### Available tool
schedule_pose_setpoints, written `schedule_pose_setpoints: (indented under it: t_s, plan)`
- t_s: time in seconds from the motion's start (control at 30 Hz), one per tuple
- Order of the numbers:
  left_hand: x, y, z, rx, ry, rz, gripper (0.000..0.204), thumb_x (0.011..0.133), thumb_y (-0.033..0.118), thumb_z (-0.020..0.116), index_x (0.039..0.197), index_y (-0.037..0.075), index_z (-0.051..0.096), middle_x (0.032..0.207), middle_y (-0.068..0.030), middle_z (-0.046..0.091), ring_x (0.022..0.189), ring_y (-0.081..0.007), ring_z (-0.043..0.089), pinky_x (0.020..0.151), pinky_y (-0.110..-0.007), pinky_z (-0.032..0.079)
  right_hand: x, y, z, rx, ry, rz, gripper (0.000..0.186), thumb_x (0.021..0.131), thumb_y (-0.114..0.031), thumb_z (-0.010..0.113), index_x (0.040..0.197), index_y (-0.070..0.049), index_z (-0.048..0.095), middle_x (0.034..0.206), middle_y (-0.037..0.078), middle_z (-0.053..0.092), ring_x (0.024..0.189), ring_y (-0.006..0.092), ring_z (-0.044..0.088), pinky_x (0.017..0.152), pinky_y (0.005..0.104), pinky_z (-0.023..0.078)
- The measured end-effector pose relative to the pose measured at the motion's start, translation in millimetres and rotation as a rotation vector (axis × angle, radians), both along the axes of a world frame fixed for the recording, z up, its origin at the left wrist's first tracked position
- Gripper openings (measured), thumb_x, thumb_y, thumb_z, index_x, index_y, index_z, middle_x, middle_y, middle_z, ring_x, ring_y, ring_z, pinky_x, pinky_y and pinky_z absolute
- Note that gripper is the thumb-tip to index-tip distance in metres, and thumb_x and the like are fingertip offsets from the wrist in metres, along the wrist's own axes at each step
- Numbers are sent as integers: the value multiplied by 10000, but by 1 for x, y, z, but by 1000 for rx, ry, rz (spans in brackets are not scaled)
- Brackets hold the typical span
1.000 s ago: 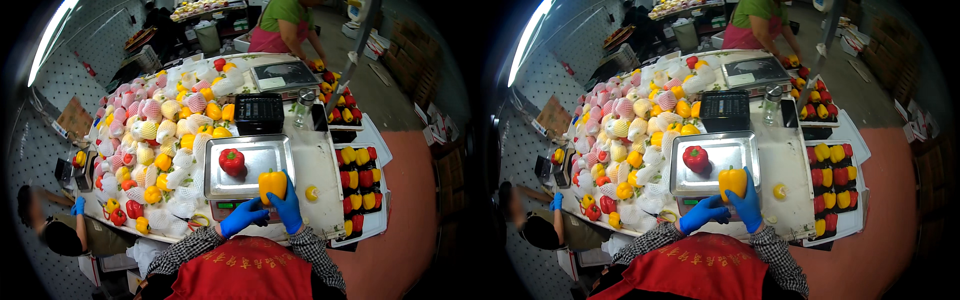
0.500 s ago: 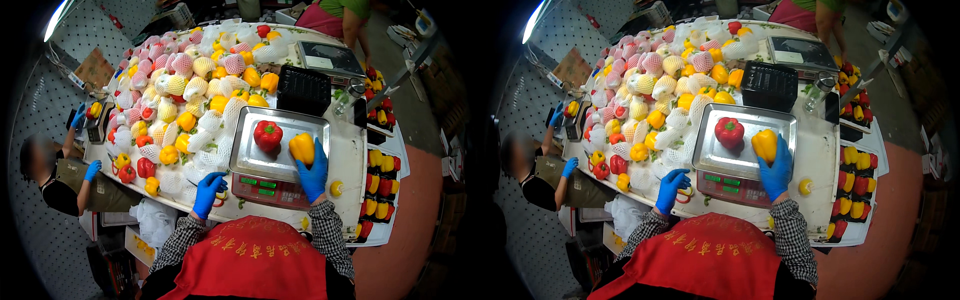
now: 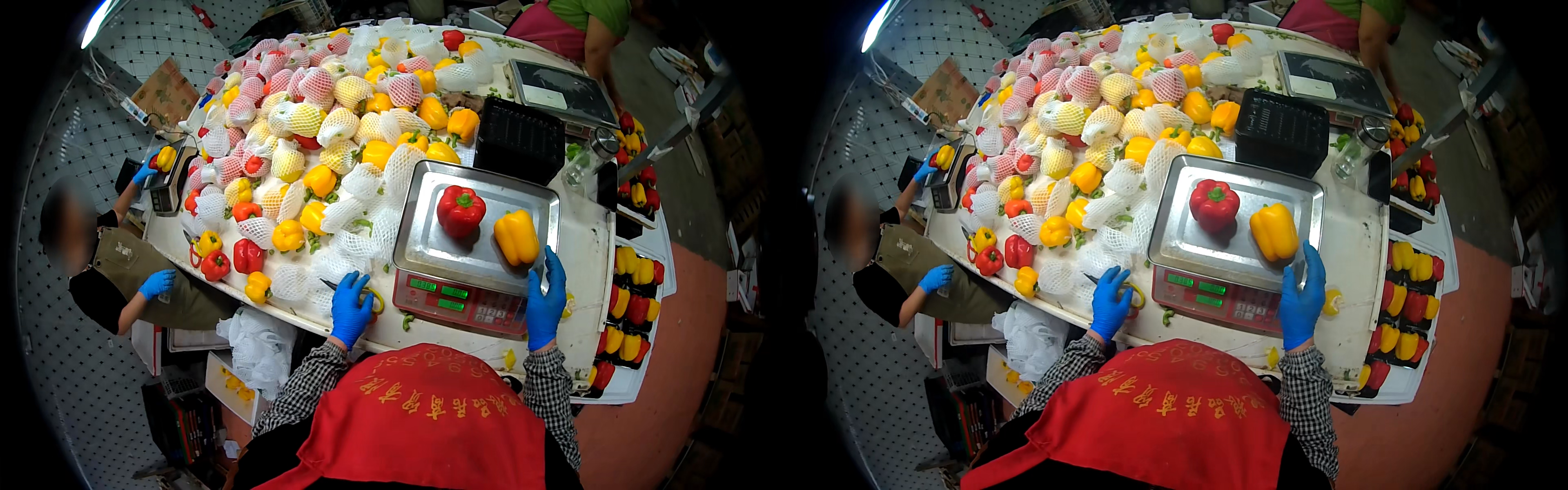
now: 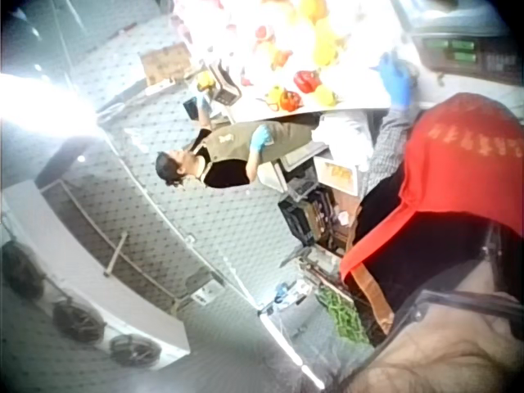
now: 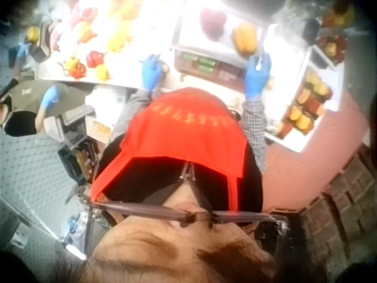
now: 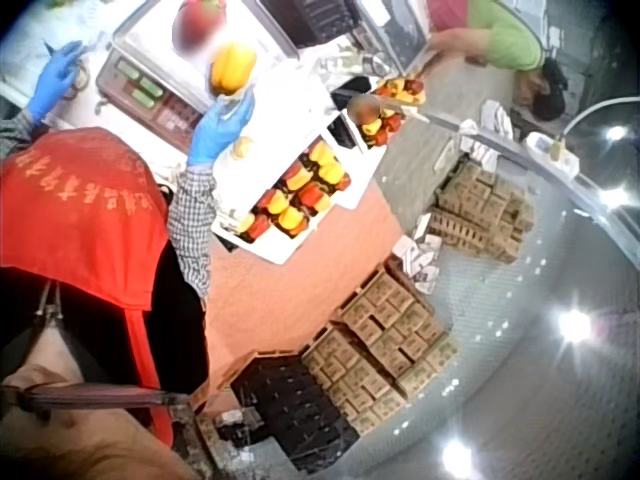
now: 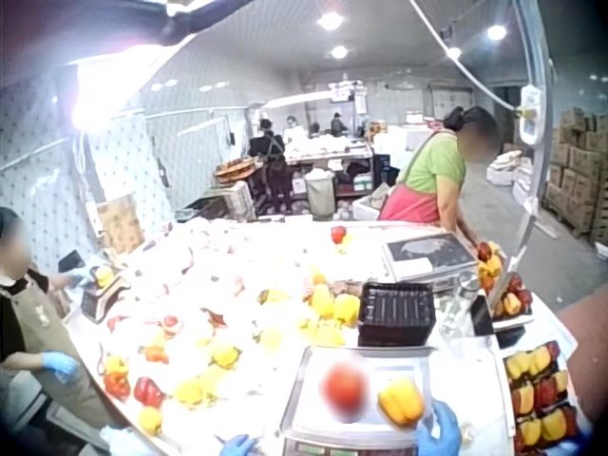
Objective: The person removes protective foam nets from red and yellow bell peppers, trims the stems with scissors, weighs the peppers on a digital scale, and places them into black plastic trays. The person repeats this process for multiple peppers while coworkers work nearby.
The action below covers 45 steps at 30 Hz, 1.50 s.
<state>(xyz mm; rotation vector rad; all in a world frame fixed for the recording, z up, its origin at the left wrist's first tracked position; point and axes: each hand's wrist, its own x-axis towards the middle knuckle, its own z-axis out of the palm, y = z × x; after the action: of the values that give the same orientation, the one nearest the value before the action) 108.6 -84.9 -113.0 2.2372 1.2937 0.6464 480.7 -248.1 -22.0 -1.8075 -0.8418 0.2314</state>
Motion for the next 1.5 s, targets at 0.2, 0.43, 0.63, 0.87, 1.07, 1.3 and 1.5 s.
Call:
schedule_pose_setpoints:
  t_s: [0.2, 0.43, 0.63, 0.87, 1.07, 1.3, 1.5]
  plan:
    - [8, -10, -10, 91, 243, -108, 526, 883, 224, 655, 1386, 94, 569, 1483, -198, 470, 1421, -411, 359, 1174, -538, 248, -6, 4, 6, -8, -3, 16, 511, 967, -56, 605, 1459, -47, 470, 1456, 127, 515, 1350, 267, 486, 1128, 378, 388]
    - [12, -2, -13, 112, 258, -122, 550, 911, 251, 571, 1432, 89, 501, 1490, -191, 451, 1423, -425, 340, 1171, -566, 223, -15, 21, 14, 58, -68, 30, 558, 908, -16, 623, 1445, -26, 472, 1445, 163, 500, 1373, 314, 454, 1150, 407, 370]
    - [11, 1, -1, 102, 352, -130, 561, 929, 280, 548, 1451, 85, 477, 1511, -172, 433, 1436, -393, 328, 1182, -549, 213, -28, 47, 40, 40, -290, 113, 583, 864, -6, 652, 1427, -29, 499, 1422, 181, 512, 1339, 355, 472, 1142, 436, 360]
    - [12, 6, 0, 129, 307, -146, 528, 903, 251, 576, 1391, 55, 528, 1468, -192, 465, 1408, -420, 361, 1170, -568, 233, -44, 70, 55, 79, -244, 249, 579, 846, 13, 662, 1405, -17, 516, 1407, 191, 512, 1324, 369, 482, 1131, 439, 380]
    - [10, 13, -2, 133, 366, -181, 539, 926, 287, 557, 1410, 56, 503, 1488, -189, 446, 1428, -401, 341, 1183, -553, 222, -52, 91, 52, 70, -233, 290, 592, 848, 2, 666, 1418, -16, 505, 1426, 189, 508, 1326, 354, 482, 1131, 430, 375]
    - [5, 18, -1, 141, 415, -195, 561, 937, 318, 549, 1434, 67, 480, 1498, -177, 432, 1439, -368, 330, 1189, -533, 220, -78, 125, 67, 79, -296, 356, 583, 834, -4, 668, 1399, -21, 527, 1393, 180, 547, 1301, 348, 508, 1116, 418, 386]
    - [0, 21, -2, 126, 391, -219, 562, 952, 316, 536, 1446, 58, 461, 1477, -184, 447, 1425, -363, 354, 1176, -532, 236, -110, 158, 71, 63, -308, 448, 408, 836, -20, 665, 1243, -45, 658, 1182, 153, 673, 1101, 338, 613, 999, 424, 461]
